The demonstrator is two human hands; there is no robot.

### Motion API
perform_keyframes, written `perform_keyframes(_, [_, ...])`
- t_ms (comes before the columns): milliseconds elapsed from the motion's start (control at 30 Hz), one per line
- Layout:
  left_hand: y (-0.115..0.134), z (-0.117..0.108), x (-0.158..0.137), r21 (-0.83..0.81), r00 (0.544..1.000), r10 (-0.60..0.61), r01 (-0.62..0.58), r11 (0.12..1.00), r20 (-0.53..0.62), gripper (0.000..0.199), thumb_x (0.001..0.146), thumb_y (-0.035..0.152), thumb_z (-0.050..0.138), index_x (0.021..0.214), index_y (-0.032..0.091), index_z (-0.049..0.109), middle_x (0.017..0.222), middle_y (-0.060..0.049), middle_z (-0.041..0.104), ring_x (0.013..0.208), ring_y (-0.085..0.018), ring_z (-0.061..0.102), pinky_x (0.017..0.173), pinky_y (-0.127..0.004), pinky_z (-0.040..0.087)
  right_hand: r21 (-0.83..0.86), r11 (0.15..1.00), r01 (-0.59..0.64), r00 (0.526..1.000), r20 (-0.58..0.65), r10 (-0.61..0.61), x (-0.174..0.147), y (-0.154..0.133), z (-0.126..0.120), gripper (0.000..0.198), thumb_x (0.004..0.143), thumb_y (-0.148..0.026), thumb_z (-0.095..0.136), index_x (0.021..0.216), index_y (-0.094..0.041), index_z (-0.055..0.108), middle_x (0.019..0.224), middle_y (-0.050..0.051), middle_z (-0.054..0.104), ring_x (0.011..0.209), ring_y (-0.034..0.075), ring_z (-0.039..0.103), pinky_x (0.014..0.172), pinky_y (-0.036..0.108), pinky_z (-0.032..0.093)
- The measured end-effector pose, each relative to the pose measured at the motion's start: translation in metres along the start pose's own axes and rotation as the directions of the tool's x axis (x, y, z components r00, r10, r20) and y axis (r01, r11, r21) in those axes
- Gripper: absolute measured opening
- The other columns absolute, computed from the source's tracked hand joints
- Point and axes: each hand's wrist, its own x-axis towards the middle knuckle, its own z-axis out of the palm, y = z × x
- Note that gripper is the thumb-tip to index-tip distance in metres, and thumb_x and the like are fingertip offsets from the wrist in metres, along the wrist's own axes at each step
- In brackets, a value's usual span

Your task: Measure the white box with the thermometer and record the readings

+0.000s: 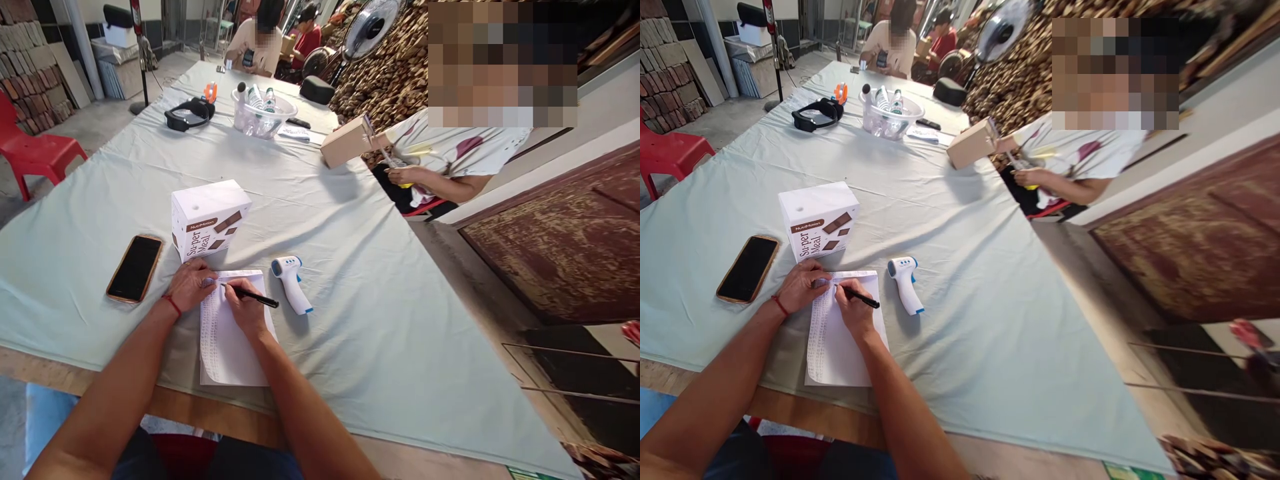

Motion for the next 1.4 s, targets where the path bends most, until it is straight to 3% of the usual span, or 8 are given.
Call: perform_keyframes(1400, [0.0014,-0.0017,0.0003,-0.048,1.0,-0.027,0.027,0.999,0.002,0.013,0.08,0.02,0.072,0.092,0.021,0.077,0.097,-0.006,0.066,0.093,-0.022,0.064,0.091,-0.04,0.054,-0.019,0.999,0.028,0.999,-0.019,-0.028,-0.0001,-0.0005,-0.001,0.016,0.078,-0.039,0.054,0.07,-0.024,0.057,0.063,-0.001,0.062,0.059,0.017,0.055,0.063,0.032,0.05])
